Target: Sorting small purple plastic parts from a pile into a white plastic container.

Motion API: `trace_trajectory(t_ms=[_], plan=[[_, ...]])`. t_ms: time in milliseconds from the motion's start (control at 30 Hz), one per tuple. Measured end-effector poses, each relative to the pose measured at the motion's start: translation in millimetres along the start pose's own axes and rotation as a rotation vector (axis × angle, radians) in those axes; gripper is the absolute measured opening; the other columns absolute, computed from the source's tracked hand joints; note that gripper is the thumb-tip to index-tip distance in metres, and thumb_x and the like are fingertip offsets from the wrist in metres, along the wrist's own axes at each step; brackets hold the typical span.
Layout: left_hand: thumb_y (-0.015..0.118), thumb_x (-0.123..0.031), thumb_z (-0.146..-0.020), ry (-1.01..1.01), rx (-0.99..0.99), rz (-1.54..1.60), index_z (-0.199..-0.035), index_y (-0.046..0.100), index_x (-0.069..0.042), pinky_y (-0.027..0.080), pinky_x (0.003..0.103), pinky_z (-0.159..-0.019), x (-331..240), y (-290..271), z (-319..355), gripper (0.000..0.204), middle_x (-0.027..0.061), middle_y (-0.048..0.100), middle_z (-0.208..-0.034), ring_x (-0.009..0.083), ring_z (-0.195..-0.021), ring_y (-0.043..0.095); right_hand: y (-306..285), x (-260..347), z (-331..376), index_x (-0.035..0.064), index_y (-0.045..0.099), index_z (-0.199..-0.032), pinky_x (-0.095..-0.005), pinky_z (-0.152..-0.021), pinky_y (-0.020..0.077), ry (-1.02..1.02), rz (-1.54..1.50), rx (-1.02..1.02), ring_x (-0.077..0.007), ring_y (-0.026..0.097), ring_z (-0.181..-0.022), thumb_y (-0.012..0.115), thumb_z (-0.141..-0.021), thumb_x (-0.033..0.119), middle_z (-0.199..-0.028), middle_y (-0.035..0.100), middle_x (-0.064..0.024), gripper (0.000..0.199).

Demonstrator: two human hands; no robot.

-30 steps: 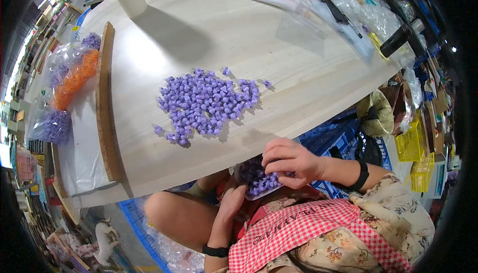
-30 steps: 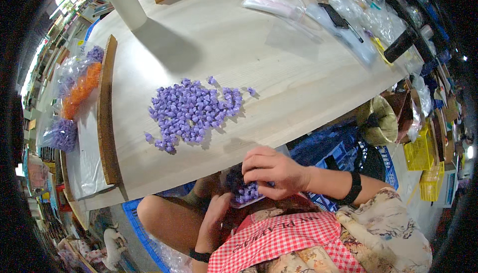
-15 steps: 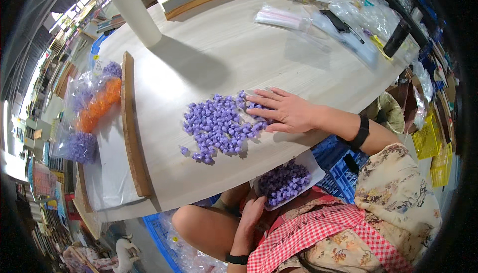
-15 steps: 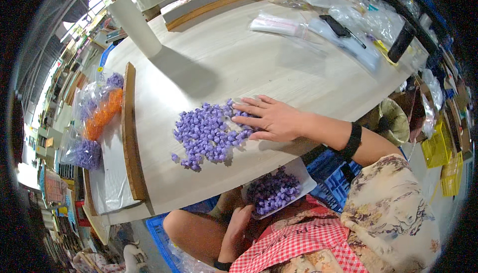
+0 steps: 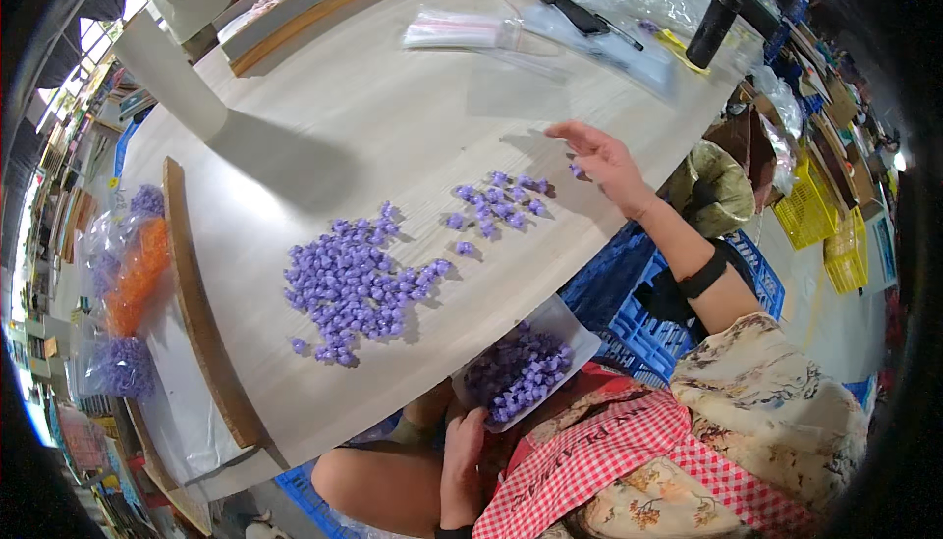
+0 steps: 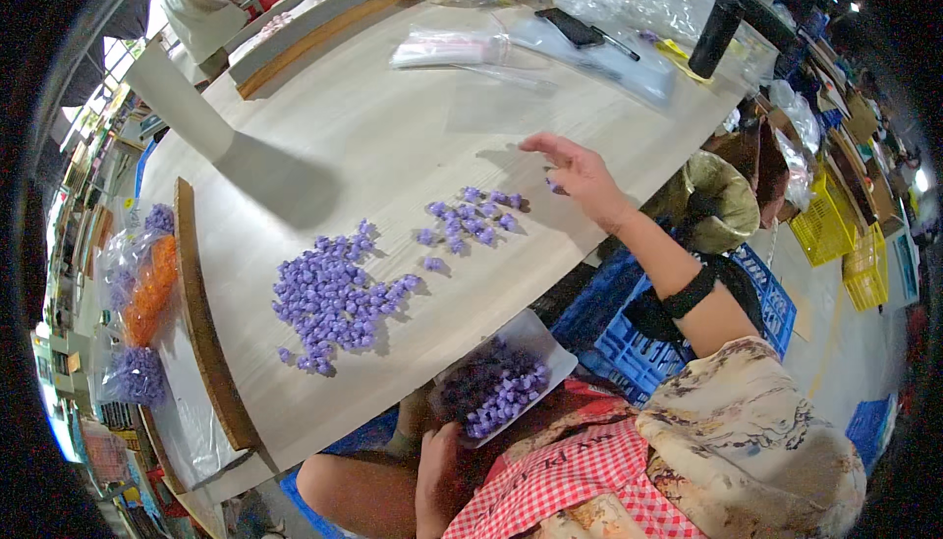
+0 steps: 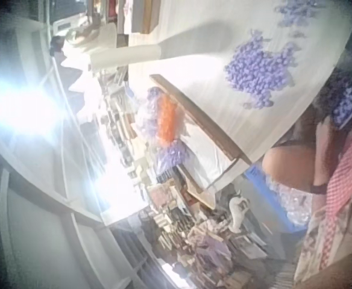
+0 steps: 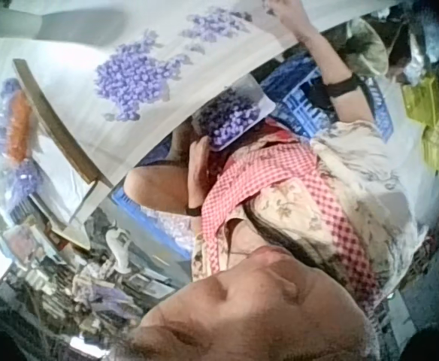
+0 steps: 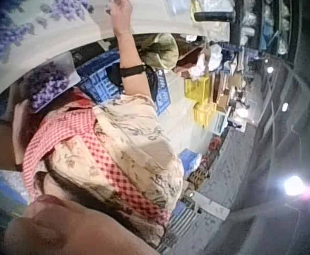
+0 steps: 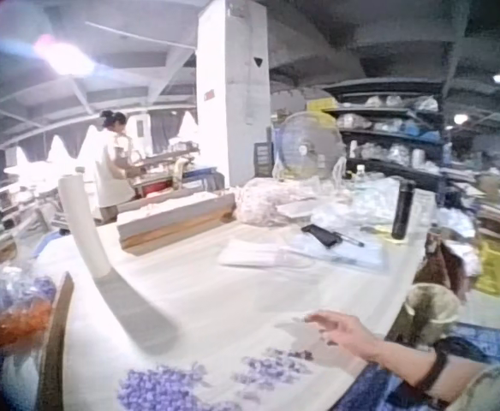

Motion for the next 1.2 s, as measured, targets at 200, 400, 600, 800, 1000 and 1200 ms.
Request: trace_trajectory(t_ms=[200, 400, 600, 800, 1000, 1200], plan=[[0.056, -0.027, -0.076, -0.042, -0.027, 0.068, -0.085, 0.063, 0.010, 0.044, 0.031, -0.067, 5, -2, 3, 0.039, 0.0105, 0.063, -0.079, 0.0178, -0.074, 0.057, 24, 19, 6, 0.0105, 0.063, -0.109, -0.0322, -0.095, 0.0400, -0.114, 0.405, -0.014, -0.0195, 0.051, -0.110, 0.063, -0.078, 0.012, -0.117, 0.058, -0.0052, 0.030], [0.055, -0.029, -0.076, -0.095, -0.060, 0.081, -0.081, 0.063, 0.010, 0.044, 0.032, -0.064, -3, -4, 8, 0.041, 0.0117, 0.062, -0.075, 0.0189, -0.072, 0.058, 35, 28, 5, 0.0086, 0.066, -0.095, -0.0333, -0.095, 0.0406, -0.227, 0.689, 0.027, -0.0221, 0.053, -0.106, 0.070, -0.074, 0.011, -0.105, 0.061, -0.0052, 0.022], [0.055, -0.032, -0.075, -0.225, -0.050, 0.165, -0.080, 0.062, 0.010, 0.044, 0.033, -0.063, 17, -1, -1, 0.043, 0.0126, 0.061, -0.073, 0.0198, -0.071, 0.058, 38, 28, 6, 0.0084, 0.065, -0.096, -0.0345, -0.091, 0.0435, -0.132, 0.387, -0.023, -0.0242, 0.053, -0.102, 0.062, -0.076, 0.007, -0.105, 0.059, -0.0069, 0.020], [0.055, -0.030, -0.076, -0.114, 0.006, 0.040, -0.081, 0.062, 0.010, 0.043, 0.032, -0.063, 9, -2, -1, 0.041, 0.0118, 0.061, -0.073, 0.0188, -0.071, 0.057, 62, 39, 4, 0.0073, 0.066, -0.091, -0.0344, -0.086, 0.0457, -0.347, 0.621, 0.067, -0.0250, 0.054, -0.098, 0.065, -0.077, 0.009, -0.102, 0.060, -0.0070, 0.014], [0.054, -0.030, -0.077, -0.086, 0.003, 0.054, -0.082, 0.062, 0.010, 0.043, 0.031, -0.064, 3, -3, 3, 0.042, 0.0117, 0.062, -0.075, 0.0184, -0.073, 0.057, 58, 40, 2, 0.0054, 0.064, -0.086, -0.0354, -0.084, 0.0457, -0.342, 0.647, -0.016, -0.0260, 0.054, -0.096, 0.065, -0.077, 0.009, -0.096, 0.060, -0.0089, 0.010], [0.054, -0.032, -0.077, -0.077, -0.034, 0.013, -0.084, 0.061, 0.011, 0.044, 0.033, -0.070, -2, -6, 6, 0.044, 0.0140, 0.062, -0.078, 0.0196, -0.078, 0.057, 49, 35, -7, 0.0027, 0.060, -0.087, -0.0310, -0.078, 0.0472, -0.333, 0.739, -0.106, -0.0232, 0.057, -0.092, 0.061, -0.076, 0.002, -0.099, 0.060, -0.0094, 0.011]])
Point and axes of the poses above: each hand's wrist, its own z-axis away from the middle knuckle, its own y-axis out of the palm, x = y × z, the point moved 7 cm from there along -z, towards the middle knuckle
